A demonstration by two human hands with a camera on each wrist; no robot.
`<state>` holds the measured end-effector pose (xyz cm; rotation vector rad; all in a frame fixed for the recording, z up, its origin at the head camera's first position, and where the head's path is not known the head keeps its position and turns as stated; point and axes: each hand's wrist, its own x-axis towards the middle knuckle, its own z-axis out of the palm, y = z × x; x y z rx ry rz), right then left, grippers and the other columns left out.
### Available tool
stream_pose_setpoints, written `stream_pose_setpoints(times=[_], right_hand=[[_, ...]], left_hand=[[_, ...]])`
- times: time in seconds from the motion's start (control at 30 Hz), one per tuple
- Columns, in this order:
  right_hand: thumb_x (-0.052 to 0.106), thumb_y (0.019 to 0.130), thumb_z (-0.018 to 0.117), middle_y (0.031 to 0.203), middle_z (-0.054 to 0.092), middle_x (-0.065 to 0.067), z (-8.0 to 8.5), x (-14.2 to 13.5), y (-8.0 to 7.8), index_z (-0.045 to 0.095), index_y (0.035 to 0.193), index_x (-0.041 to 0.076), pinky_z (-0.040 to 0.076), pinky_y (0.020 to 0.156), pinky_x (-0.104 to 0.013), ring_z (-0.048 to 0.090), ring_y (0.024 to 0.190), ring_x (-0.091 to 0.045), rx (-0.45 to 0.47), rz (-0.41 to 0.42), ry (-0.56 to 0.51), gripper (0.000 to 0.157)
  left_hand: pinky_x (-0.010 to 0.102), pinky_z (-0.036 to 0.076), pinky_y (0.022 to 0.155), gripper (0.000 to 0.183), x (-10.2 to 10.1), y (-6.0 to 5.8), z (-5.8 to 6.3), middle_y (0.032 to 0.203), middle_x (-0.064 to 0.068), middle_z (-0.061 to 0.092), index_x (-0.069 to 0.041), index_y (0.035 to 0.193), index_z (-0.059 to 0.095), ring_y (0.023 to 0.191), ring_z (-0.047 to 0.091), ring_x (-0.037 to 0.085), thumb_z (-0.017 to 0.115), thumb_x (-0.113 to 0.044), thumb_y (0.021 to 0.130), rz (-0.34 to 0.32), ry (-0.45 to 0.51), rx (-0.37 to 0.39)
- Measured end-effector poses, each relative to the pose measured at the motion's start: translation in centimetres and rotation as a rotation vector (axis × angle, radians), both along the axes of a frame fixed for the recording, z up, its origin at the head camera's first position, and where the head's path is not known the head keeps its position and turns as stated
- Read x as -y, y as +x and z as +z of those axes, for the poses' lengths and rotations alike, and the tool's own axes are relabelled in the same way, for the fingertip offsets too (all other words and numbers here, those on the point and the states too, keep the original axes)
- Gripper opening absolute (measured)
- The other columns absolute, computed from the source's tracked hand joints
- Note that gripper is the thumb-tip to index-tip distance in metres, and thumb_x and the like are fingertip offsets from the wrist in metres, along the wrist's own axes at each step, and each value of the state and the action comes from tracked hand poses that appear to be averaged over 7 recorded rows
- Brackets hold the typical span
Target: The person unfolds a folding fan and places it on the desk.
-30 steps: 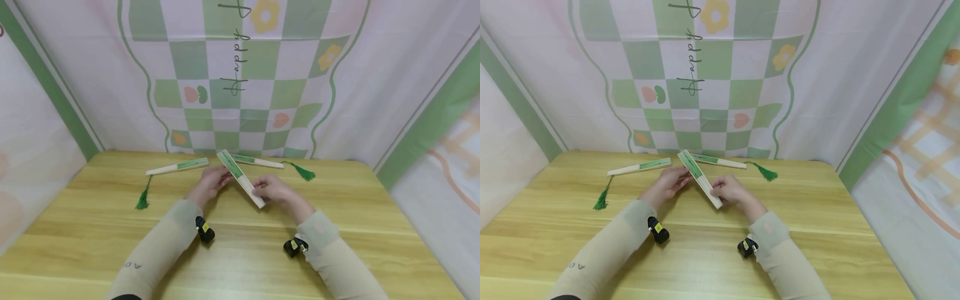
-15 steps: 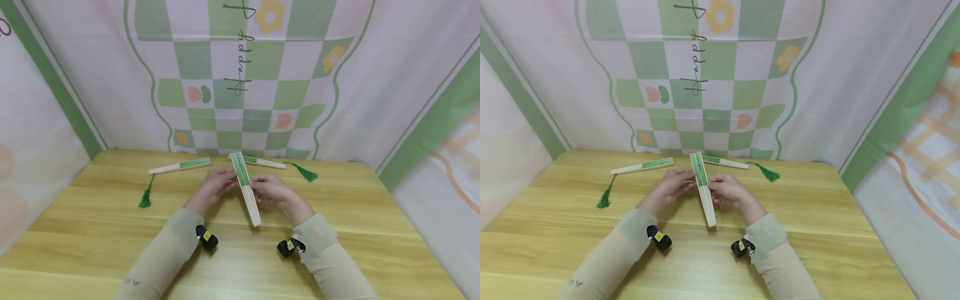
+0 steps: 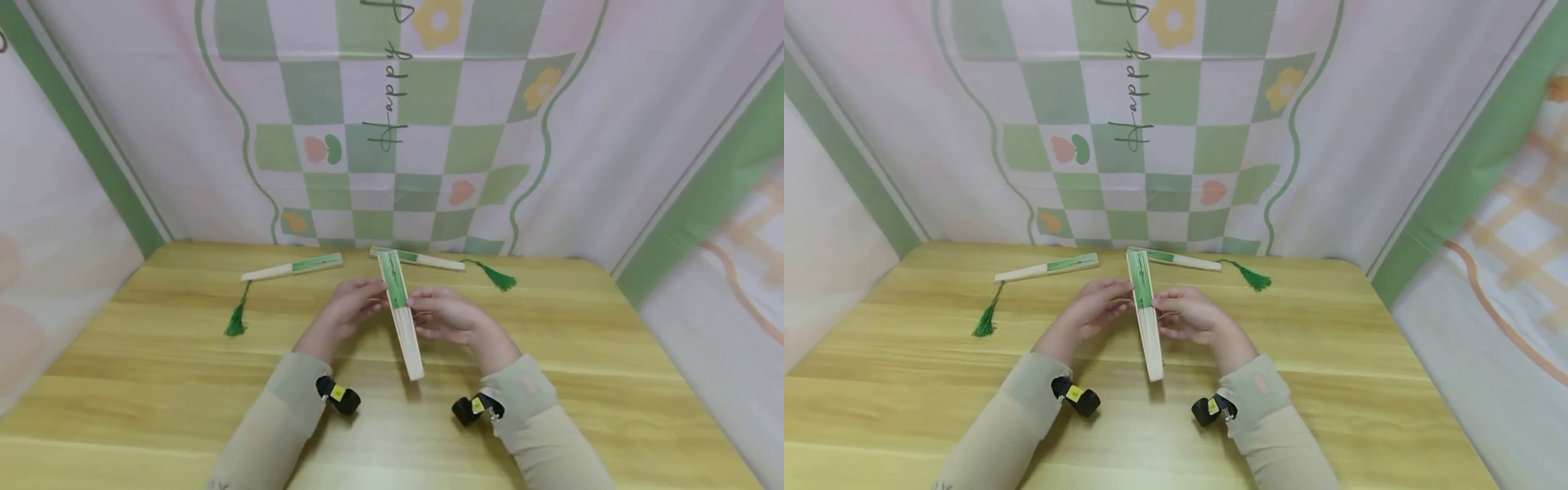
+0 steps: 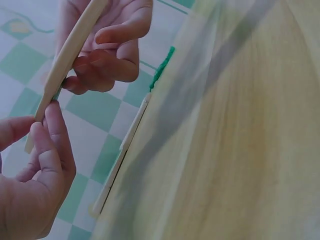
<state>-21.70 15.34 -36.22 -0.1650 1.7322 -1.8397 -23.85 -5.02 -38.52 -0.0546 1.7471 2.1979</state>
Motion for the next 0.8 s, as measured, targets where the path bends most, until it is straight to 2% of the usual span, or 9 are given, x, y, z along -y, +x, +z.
stream_pose_setpoints(times=[0.17,0.47,0.67,0.8], right_hand=[[0.008,0.104,0.045,0.092,0.065,0.003,-0.4,0.4,0.1,0.064,0.096,0.014,0.052,0.076,-0.019,0.059,0.086,-0.010,0.057,0.011,-0.104,0.022],[0.007,0.104,0.043,0.087,0.067,0.004,-2.1,1.0,0.0,0.068,0.090,0.014,0.053,0.072,-0.016,0.060,0.078,-0.007,0.130,-0.061,-0.228,0.030],[0.009,0.105,0.045,0.088,0.068,0.002,-3.0,1.3,-0.2,0.067,0.090,0.013,0.054,0.071,-0.016,0.062,0.078,-0.009,0.167,-0.133,-0.255,0.027],[0.010,0.104,0.047,0.088,0.067,0.002,-3.3,1.1,-0.3,0.064,0.093,0.013,0.055,0.072,-0.016,0.062,0.079,-0.009,0.138,-0.165,-0.220,0.021]], left_hand=[[0.013,0.053,0.068,0.035,0.6,0.3,-0.3,0.086,-0.001,0.071,0.006,0.127,0.059,0.078,0.066,0.009,0.061,-0.011,0.097,-0.014,0.027,0.065],[0.017,0.056,0.075,0.030,0.3,0.2,-1.7,0.091,0.001,0.071,0.005,0.122,0.062,0.081,0.066,0.010,0.063,-0.008,0.095,-0.026,0.078,0.134],[0.018,0.057,0.076,0.033,-0.2,-0.1,-2.7,0.091,0.003,0.071,0.007,0.126,0.059,0.081,0.067,0.011,0.062,-0.007,0.096,-0.023,0.120,0.165],[0.018,0.057,0.075,0.034,-0.5,-0.1,-2.9,0.089,0.002,0.071,0.007,0.126,0.060,0.080,0.067,0.010,0.063,-0.008,0.096,-0.010,0.092,0.169]])
